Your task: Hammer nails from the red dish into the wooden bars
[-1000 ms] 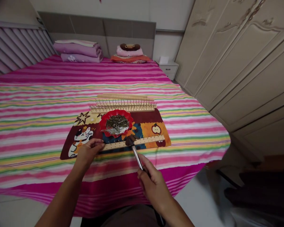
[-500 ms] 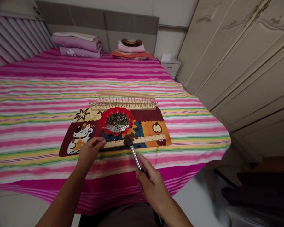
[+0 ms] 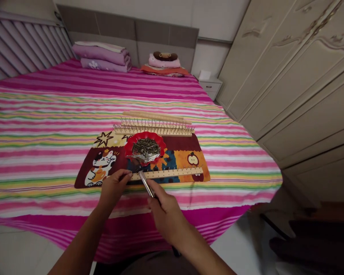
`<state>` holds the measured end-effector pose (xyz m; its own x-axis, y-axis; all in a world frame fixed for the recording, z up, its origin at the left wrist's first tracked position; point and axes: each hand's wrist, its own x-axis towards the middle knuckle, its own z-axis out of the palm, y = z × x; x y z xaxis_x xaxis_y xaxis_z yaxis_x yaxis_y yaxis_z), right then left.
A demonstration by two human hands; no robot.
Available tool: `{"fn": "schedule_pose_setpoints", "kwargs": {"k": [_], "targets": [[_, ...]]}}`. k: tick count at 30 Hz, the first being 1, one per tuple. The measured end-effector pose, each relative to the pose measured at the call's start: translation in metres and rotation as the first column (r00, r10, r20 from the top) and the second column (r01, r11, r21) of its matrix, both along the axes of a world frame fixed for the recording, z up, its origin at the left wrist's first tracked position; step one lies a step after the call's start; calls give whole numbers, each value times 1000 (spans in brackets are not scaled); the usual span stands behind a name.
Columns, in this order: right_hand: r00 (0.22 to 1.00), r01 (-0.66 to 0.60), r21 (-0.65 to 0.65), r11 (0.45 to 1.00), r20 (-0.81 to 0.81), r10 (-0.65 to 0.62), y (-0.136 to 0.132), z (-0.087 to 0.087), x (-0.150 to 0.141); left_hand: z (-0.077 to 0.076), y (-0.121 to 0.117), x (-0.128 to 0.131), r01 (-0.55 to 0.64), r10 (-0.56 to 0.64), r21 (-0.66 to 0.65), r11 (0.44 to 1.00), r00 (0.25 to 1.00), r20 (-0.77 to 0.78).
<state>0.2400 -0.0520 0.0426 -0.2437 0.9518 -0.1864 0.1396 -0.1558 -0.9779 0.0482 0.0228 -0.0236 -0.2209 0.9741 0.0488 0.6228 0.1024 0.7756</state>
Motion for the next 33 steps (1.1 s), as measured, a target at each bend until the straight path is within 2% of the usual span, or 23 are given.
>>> {"fn": "schedule_pose_setpoints", "kwargs": {"k": [6, 11, 17, 21, 23, 25, 27, 30, 33], "targets": [[998, -53, 71, 996, 39, 51, 11, -4, -16, -1, -1, 0, 3, -4, -18, 1000, 998, -65], [996, -62, 38, 997, 67, 59, 11, -6, -16, -2, 0, 0, 2, -6, -44, 999, 996, -90], [992, 55, -64, 996, -112, -62, -1, 2, 1, -2, 1, -3, 11, -11, -29, 1000, 1000, -16], [960, 230, -141, 963, -130, -248, -15, -7, 21, 7, 8, -17, 66, -63, -69, 995, 997, 44], [932, 317, -168, 933, -125, -339, -21, -16, 30, 17, 17, -23, 36, -36, -31, 999, 999, -15], [915, 365, -186, 912, -108, -388, -25, -24, 38, 28, 31, -23, 19, -12, 48, 999, 990, -142], [909, 383, -197, 902, -91, -406, -27, -30, 43, 38, 48, -17, 93, -61, 86, 992, 946, -319], [901, 400, -208, 893, -91, -425, -27, -33, 48, 48, 71, -1, 213, -181, -17, 977, 781, -598], [907, 388, -199, 900, -90, -411, -27, -33, 50, 53, 85, 15, 170, -243, -175, 970, 625, -742]]}}
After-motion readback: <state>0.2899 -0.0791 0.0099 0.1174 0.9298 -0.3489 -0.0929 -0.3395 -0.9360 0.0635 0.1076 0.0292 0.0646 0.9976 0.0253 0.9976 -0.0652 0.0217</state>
